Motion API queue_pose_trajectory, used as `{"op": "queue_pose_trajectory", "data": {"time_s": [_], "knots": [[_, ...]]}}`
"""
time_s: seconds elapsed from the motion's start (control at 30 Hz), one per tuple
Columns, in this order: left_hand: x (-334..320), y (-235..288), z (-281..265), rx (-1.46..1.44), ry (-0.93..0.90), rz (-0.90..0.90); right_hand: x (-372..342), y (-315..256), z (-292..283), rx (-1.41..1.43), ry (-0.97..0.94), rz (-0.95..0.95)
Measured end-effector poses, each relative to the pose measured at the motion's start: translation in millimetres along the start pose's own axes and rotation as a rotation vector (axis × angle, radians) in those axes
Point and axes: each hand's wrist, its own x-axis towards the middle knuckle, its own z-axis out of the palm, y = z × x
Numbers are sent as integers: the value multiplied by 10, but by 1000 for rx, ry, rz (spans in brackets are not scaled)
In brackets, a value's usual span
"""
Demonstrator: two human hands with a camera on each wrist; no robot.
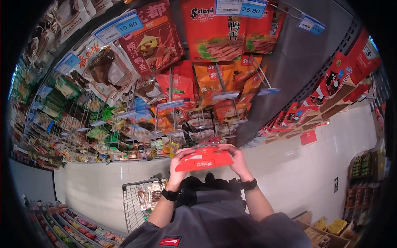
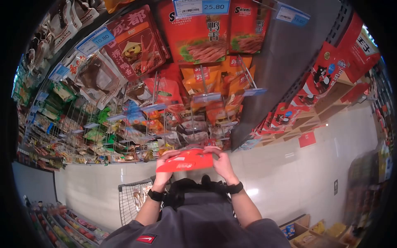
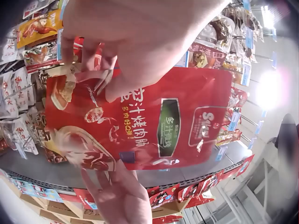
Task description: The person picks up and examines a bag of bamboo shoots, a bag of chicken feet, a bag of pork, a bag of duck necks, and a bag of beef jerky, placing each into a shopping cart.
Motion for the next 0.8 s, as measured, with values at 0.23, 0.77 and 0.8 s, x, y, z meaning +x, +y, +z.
{"op": "queue_pose_trajectory", "data": {"time_s": [0.23, 0.77, 0.8], "knots": [[-56, 82, -39, 34, 43, 42, 8, -95, 59, -62, 28, 14], [-382, -245, -218, -47, 209, -288, -86, 222, 306, 240, -96, 367], [-435, -217, -289, -128, 213, -330, -81, 251, 371, 272, -141, 416]]}}
